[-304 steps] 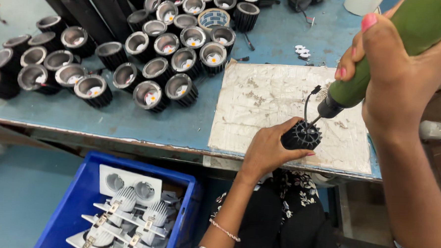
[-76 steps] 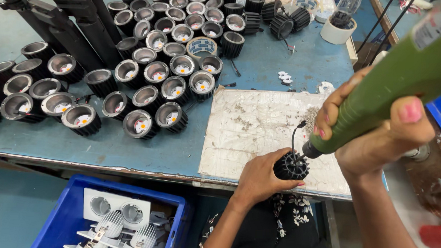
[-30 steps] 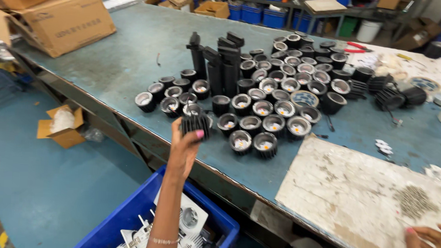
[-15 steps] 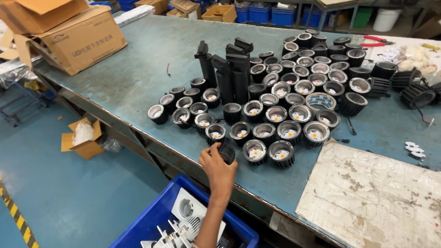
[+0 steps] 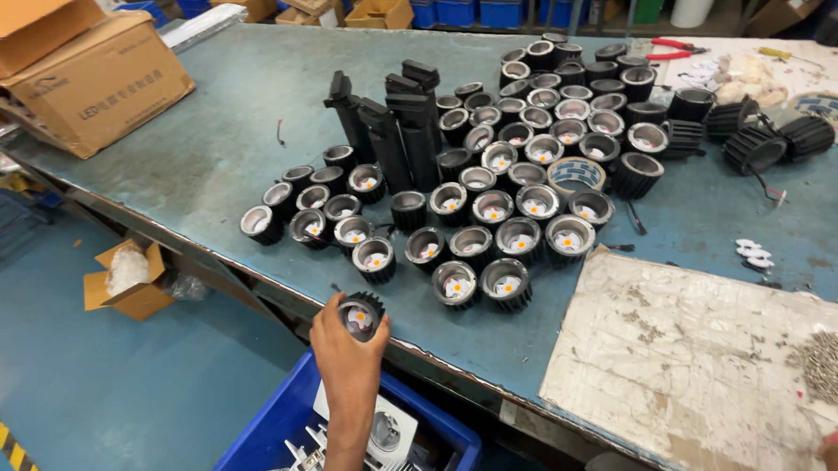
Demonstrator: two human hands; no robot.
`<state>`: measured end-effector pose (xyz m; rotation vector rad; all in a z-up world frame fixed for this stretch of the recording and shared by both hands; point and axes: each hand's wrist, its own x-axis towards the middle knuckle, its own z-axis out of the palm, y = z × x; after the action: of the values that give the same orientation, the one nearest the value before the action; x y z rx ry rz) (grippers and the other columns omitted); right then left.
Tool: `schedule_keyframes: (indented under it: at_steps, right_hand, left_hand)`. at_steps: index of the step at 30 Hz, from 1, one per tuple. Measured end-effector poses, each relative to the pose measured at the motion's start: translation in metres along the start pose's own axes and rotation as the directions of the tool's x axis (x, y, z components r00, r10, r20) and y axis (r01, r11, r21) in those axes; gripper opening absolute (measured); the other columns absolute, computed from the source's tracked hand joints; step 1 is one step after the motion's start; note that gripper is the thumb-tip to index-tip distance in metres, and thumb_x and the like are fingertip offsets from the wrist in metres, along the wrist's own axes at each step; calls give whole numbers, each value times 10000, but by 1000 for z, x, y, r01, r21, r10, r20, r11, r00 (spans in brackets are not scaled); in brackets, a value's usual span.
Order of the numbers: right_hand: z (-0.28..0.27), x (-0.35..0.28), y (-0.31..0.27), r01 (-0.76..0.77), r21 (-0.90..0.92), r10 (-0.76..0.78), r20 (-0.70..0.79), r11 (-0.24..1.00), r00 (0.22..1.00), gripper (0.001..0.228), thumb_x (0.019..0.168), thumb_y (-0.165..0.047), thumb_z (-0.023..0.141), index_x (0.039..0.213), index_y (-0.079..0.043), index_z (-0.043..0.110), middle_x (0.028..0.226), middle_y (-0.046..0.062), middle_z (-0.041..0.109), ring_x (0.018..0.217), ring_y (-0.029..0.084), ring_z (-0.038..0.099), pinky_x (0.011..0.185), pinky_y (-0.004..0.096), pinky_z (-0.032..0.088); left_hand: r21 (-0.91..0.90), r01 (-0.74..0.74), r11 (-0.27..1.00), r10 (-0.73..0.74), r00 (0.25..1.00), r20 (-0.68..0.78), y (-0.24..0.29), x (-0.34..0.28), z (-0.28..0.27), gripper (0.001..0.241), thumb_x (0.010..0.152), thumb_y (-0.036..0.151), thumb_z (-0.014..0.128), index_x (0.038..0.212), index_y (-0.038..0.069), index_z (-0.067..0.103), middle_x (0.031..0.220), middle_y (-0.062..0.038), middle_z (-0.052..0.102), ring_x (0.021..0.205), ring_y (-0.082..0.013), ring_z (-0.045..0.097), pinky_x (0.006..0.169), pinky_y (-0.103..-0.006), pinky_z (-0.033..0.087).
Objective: The person assembles LED bulb components at a workbench, placing electronic boards into housing units and securing them using an electric screwdriver.
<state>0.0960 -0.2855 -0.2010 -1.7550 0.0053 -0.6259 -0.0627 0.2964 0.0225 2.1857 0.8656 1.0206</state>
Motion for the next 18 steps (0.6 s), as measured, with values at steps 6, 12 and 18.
schedule_keyframes:
  at_steps: [6,12,18]
  right_hand:
    - [3,-9,9,12,42,-12,8,999,1000,356,1168,-129,652,1412,46,460,1103,108,607,1013,139,638,925,245,528]
    - [1,-3,12,29,81,-30,16,996,999,351,1184,-160,640,1417,43,475,1109,101,603,1014,131,637,924,239,524]
    - [-4,-16,10,46,-116,-47,-12,992,999,240,1162,-82,631,1303,78,520,1041,149,641,917,182,669,917,260,531]
  left_hand:
    - [30,-67,997,66,997,50,-2,12,45,909,693,325,933,1381,-52,475,1257,-242,584,1178,-418,523,1022,-495,420]
    - [-182,-38,983,54,995,81,-14,7,69,858,721,170,897,1405,-49,429,1373,-288,549,1276,-437,529,1067,-478,423]
    - [-196,93,976,-60,983,171,-21,18,76,858,761,85,818,1483,-1,361,1405,-259,576,1320,-406,556,1109,-479,409]
